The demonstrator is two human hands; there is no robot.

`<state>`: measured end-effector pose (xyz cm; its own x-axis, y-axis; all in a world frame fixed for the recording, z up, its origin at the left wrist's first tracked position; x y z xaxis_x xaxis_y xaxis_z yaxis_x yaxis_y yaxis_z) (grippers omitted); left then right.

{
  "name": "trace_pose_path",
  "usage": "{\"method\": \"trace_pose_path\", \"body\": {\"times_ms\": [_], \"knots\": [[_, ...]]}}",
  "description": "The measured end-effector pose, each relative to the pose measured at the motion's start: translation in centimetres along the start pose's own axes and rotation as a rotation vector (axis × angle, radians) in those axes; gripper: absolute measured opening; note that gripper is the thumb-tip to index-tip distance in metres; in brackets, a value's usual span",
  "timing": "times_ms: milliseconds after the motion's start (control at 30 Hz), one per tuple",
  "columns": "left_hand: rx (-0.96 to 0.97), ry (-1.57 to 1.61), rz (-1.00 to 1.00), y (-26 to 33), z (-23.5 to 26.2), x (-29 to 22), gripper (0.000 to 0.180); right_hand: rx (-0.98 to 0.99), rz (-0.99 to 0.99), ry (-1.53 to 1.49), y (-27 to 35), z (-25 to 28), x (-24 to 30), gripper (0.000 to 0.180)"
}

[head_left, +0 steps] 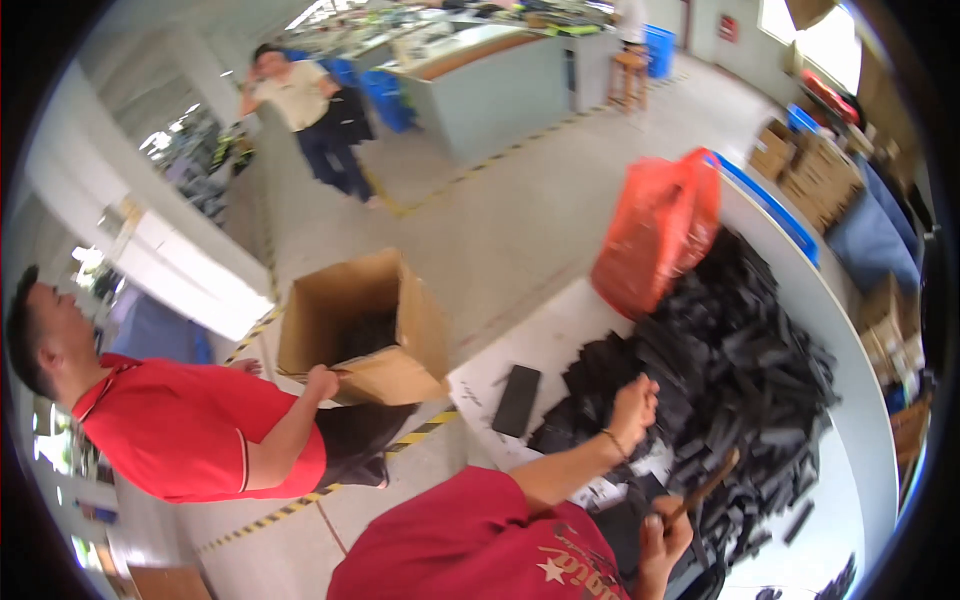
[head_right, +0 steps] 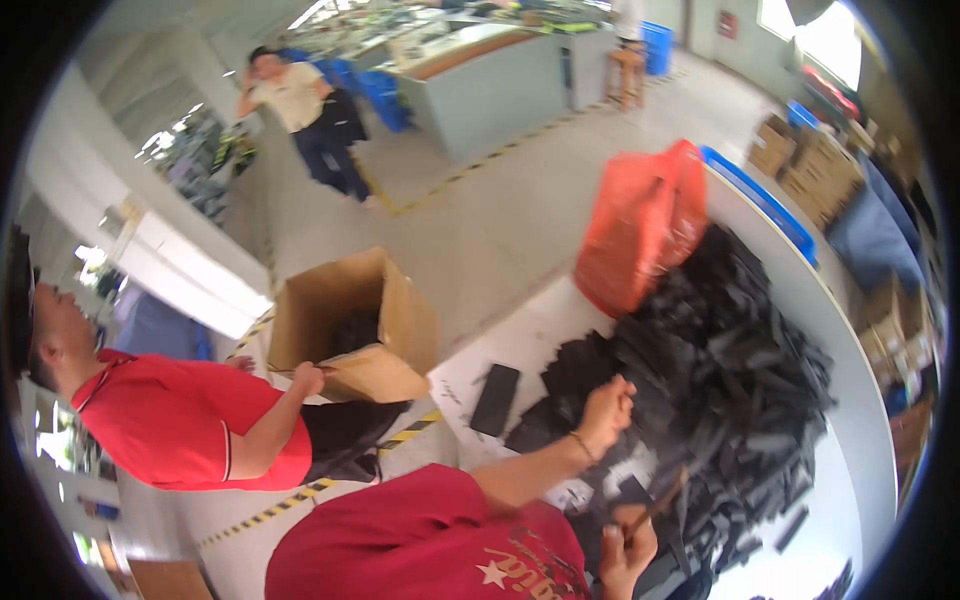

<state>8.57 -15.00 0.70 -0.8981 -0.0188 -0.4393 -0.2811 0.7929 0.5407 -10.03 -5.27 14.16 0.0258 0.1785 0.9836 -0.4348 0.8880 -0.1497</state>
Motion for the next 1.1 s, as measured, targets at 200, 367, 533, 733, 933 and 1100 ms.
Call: {"method": "trace_pose_path", "body": {"times_ms": [200, 367, 533, 733, 933, 1100], "knots": [[0.676, -0.624, -0.183, 9.1, -6.6, -2.6, 0.035, -0.337, -0.129, 0.262, -7.0, 1.8, -1.0, 0.013], [0.52, -0.721, -0.065, 9.0, -7.0, -0.6, 0.021, -0.373, -0.114, 0.143, -7.6, 3.8, -2.3, 0.012], [0.483, -0.729, -0.023, 8.5, -6.7, 1.0, 0.032, -0.42, -0.228, -0.016, -6.8, 3.7, -3.6, 0.012], [0.712, -0.879, 0.336, 12.0, -3.8, 5.1, 0.034, -0.785, -0.116, -0.02, -9.0, 7.6, -3.7, 0.018], [0.593, -1.073, 0.088, 10.5, 0.0, 4.1, 0.027, -1.112, 0.098, 0.15, -13.7, 19.4, 0.8, 0.029], [0.622, -1.692, -1.031, 3.6, -2.6, -2.5, 0.013, -0.88, -0.056, 0.415, -12.0, 19.3, -1.1, 0.036]]}}
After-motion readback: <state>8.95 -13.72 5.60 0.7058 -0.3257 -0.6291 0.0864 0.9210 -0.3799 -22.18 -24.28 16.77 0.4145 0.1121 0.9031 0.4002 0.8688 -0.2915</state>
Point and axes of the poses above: each hand's wrist, its own y-axis away from the middle knuckle, its own z-axis out of the back of the hand, x = y × z, the point moved 2 cm from there along -y, towards the middle knuckle, and after that the axes turned 2 degrees about -y, right-handed, at the moved point
